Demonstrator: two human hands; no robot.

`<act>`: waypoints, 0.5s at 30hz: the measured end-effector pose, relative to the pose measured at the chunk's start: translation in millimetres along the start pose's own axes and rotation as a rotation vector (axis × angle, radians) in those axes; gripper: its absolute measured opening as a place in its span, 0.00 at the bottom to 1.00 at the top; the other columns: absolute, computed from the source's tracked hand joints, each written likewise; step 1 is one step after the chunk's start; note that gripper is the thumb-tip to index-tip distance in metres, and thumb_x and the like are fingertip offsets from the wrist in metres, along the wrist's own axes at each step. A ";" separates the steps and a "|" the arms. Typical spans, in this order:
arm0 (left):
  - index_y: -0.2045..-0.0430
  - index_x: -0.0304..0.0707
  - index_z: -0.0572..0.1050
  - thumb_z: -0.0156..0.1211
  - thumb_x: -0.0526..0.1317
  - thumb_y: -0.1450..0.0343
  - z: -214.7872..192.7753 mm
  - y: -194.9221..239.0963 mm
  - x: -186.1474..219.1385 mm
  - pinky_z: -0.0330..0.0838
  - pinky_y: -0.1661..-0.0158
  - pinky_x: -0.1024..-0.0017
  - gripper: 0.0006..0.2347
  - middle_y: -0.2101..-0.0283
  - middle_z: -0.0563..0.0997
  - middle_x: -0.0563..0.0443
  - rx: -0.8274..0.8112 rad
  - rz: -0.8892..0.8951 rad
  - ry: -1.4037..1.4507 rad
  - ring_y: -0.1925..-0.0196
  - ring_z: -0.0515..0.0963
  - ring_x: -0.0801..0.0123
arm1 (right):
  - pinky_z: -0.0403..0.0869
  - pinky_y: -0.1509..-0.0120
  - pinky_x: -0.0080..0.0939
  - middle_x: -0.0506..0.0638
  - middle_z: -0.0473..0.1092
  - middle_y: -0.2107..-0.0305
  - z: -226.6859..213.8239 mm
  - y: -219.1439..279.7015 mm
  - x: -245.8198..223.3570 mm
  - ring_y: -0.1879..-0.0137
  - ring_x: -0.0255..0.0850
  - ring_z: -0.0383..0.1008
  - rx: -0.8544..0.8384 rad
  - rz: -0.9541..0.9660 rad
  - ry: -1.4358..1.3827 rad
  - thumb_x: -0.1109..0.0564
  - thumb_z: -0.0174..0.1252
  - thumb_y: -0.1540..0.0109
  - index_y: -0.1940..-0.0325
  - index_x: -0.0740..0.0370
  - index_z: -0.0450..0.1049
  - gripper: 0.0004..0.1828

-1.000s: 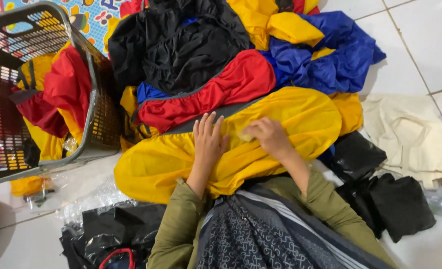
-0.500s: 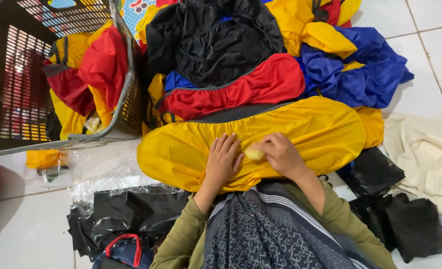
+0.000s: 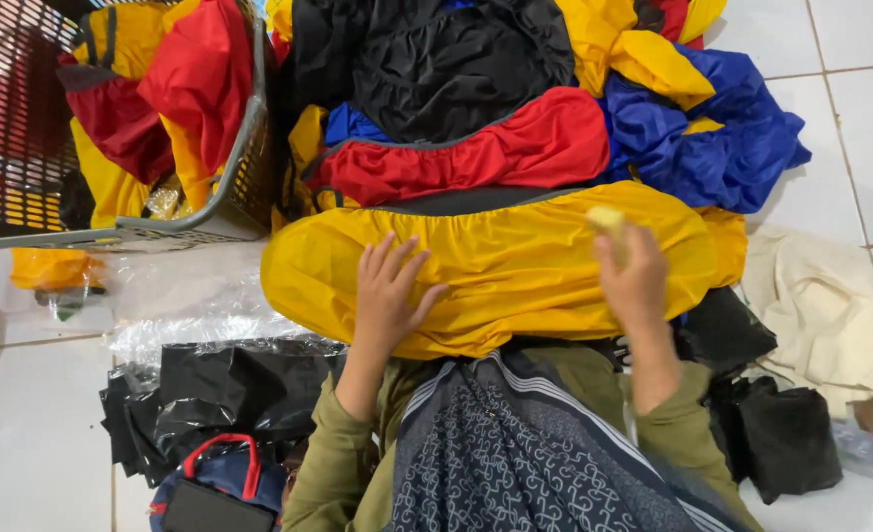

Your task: The person irons a yellow garment on a black ironing board using a yellow sponge-like object. They smooth the fabric, fold it, and then place it into a clear plastic bag.

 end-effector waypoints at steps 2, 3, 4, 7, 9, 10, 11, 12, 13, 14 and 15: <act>0.46 0.47 0.77 0.74 0.51 0.37 36.0 3.3 11.2 0.51 0.32 0.44 0.26 0.39 0.75 0.45 -0.079 0.057 0.009 0.30 0.66 0.44 | 0.74 0.48 0.50 0.53 0.70 0.64 63.6 30.8 -38.7 0.54 0.56 0.74 -0.161 -0.162 -0.063 0.51 0.64 0.38 0.50 0.58 0.77 0.15; 0.42 0.49 0.75 0.74 0.52 0.38 56.8 5.0 19.1 0.50 0.31 0.42 0.29 0.37 0.74 0.44 -0.159 0.119 0.012 0.28 0.64 0.44 | 0.75 0.47 0.44 0.46 0.70 0.64 100.3 50.8 -64.5 0.53 0.49 0.75 -0.317 -0.321 -0.132 0.52 0.67 0.45 0.52 0.50 0.79 0.17; 0.42 0.49 0.75 0.74 0.52 0.38 62.4 10.7 22.7 0.50 0.31 0.42 0.29 0.37 0.74 0.44 -0.159 0.120 0.012 0.28 0.64 0.44 | 0.75 0.47 0.44 0.46 0.70 0.64 105.6 50.6 -49.5 0.53 0.49 0.75 -0.315 -0.321 -0.132 0.52 0.67 0.45 0.52 0.50 0.79 0.17; 0.38 0.49 0.72 0.68 0.52 0.34 84.8 32.2 26.5 0.43 0.29 0.43 0.28 0.32 0.70 0.44 -0.399 0.045 -0.007 0.26 0.60 0.47 | 0.76 0.44 0.50 0.50 0.72 0.62 115.3 48.5 24.7 0.49 0.53 0.75 -0.454 -0.235 -0.233 0.61 0.60 0.45 0.50 0.50 0.80 0.20; 0.38 0.47 0.71 0.58 0.52 0.27 71.6 37.4 33.2 0.43 0.28 0.47 0.23 0.31 0.69 0.44 -0.377 0.041 -0.030 0.25 0.60 0.51 | 0.77 0.44 0.49 0.51 0.73 0.63 82.2 27.8 124.9 0.51 0.53 0.76 -0.263 -0.076 0.150 0.57 0.58 0.42 0.48 0.47 0.83 0.19; 0.38 0.47 0.71 0.58 0.52 0.27 73.1 41.8 31.1 0.43 0.28 0.47 0.23 0.31 0.69 0.44 -0.385 0.041 -0.032 0.25 0.60 0.51 | 0.77 0.44 0.49 0.51 0.73 0.63 70.3 27.1 149.4 0.51 0.53 0.76 -0.267 -0.070 0.146 0.57 0.58 0.42 0.48 0.47 0.83 0.19; 0.39 0.47 0.72 0.58 0.53 0.26 70.0 44.7 31.1 0.45 0.28 0.48 0.22 0.32 0.70 0.45 -0.327 0.065 -0.051 0.26 0.61 0.51 | 0.76 0.46 0.45 0.47 0.72 0.64 49.8 24.9 178.7 0.53 0.48 0.76 -0.161 -0.021 0.383 0.53 0.63 0.43 0.49 0.46 0.82 0.18; 0.40 0.48 0.73 0.57 0.53 0.26 69.1 46.9 33.2 0.47 0.29 0.50 0.21 0.33 0.70 0.46 -0.264 0.090 -0.064 0.26 0.62 0.52 | 0.76 0.48 0.41 0.43 0.70 0.65 24.8 22.3 207.9 0.55 0.44 0.76 -0.050 0.024 0.624 0.49 0.69 0.44 0.50 0.46 0.82 0.18; 0.40 0.48 0.73 0.57 0.53 0.26 70.7 48.9 33.2 0.47 0.29 0.50 0.21 0.33 0.70 0.46 -0.268 0.090 -0.061 0.26 0.62 0.52 | 0.76 0.48 0.41 0.43 0.70 0.65 23.0 20.4 190.5 0.55 0.44 0.76 -0.054 0.027 0.626 0.49 0.69 0.44 0.50 0.46 0.82 0.18; 0.42 0.48 0.74 0.57 0.53 0.26 68.7 46.5 34.0 0.50 0.29 0.50 0.20 0.34 0.72 0.47 -0.199 0.106 -0.080 0.28 0.64 0.53 | 0.75 0.49 0.42 0.45 0.70 0.66 11.9 14.3 171.4 0.57 0.46 0.75 0.059 0.026 0.538 0.49 0.71 0.41 0.52 0.50 0.80 0.15; 0.44 0.48 0.75 0.57 0.52 0.26 66.7 44.3 34.9 0.52 0.30 0.50 0.18 0.35 0.73 0.47 -0.130 0.121 -0.098 0.29 0.67 0.53 | 0.74 0.50 0.43 0.47 0.70 0.67 0.8 9.1 153.1 0.58 0.48 0.75 0.172 0.024 0.449 0.49 0.73 0.38 0.54 0.54 0.78 0.14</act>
Point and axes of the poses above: each hand's wrist, its own y-axis away from the middle knuckle, its own z-axis out of the palm, x = y × z, the point moved 8 cm from there along -y, towards the middle knuckle
